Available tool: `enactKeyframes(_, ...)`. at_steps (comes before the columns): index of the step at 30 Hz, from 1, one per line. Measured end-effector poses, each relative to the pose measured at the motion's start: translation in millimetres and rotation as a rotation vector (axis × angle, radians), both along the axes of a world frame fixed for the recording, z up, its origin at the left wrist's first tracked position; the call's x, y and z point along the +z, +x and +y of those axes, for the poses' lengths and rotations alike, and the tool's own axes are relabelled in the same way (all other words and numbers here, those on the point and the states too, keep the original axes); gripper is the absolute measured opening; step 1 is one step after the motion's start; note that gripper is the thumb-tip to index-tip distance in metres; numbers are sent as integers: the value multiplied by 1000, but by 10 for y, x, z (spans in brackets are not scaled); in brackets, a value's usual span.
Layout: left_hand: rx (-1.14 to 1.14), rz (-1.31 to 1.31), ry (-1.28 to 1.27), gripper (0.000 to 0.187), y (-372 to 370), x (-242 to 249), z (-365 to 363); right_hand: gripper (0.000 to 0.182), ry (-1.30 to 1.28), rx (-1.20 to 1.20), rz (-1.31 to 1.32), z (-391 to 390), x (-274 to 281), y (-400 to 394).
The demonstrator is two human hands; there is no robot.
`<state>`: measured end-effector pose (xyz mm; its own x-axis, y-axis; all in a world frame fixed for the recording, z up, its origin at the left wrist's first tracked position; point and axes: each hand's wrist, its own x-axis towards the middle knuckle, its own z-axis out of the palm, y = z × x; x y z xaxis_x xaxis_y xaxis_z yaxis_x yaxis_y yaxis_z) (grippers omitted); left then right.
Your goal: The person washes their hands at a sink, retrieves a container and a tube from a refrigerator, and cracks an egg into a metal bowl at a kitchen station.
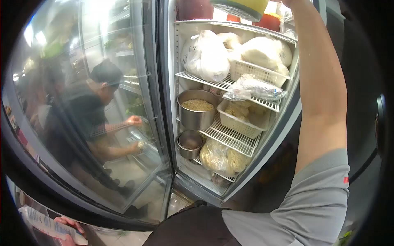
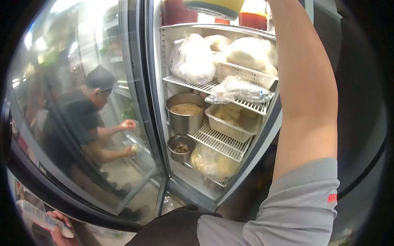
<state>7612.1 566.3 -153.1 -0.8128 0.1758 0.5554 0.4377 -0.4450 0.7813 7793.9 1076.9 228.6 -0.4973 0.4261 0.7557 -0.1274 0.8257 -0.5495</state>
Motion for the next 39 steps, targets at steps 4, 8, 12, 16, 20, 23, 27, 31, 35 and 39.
enactKeyframes(4, -201, -37, -118, 53, -297, -160, -237, 59, -359, 539, 18, -62, -243, 209)
enactKeyframes(8, -44, -138, -8, 84, -398, -486, -239, 75, 39, 190, 221, -772, -1436, -30)
enactKeyframes(12, -244, -101, -13, 78, -294, -455, -72, 45, 125, -149, 113, -766, -2126, 46)
enactKeyframes(16, -249, 2, -102, 65, -193, -409, -35, 58, -93, 49, 112, -984, -2546, 269)
enactKeyframes(20, -236, 1, -117, 48, -41, -362, 74, 59, 95, -235, -21, -1054, -2754, 541)
enactKeyframes(23, -227, 5, -70, 41, 40, -408, 160, 58, -128, 87, 102, -1129, -2903, 919)
enactKeyframes(27, -229, -31, -49, 29, 364, -229, 265, 56, 142, -271, 30, -1272, -2939, 1272)
enactKeyframes(31, -291, -69, -8, 29, 592, -191, 369, 56, -148, -97, 81, -1525, -2965, 1639)
enactKeyframes(35, -352, -62, -80, 36, 1022, -168, 619, 62, 68, -224, 164, -1618, -3091, 2168)
enactKeyframes(39, -428, -43, -132, 41, 1329, -252, 975, 54, -214, 61, 277, -2022, -3089, 2794)
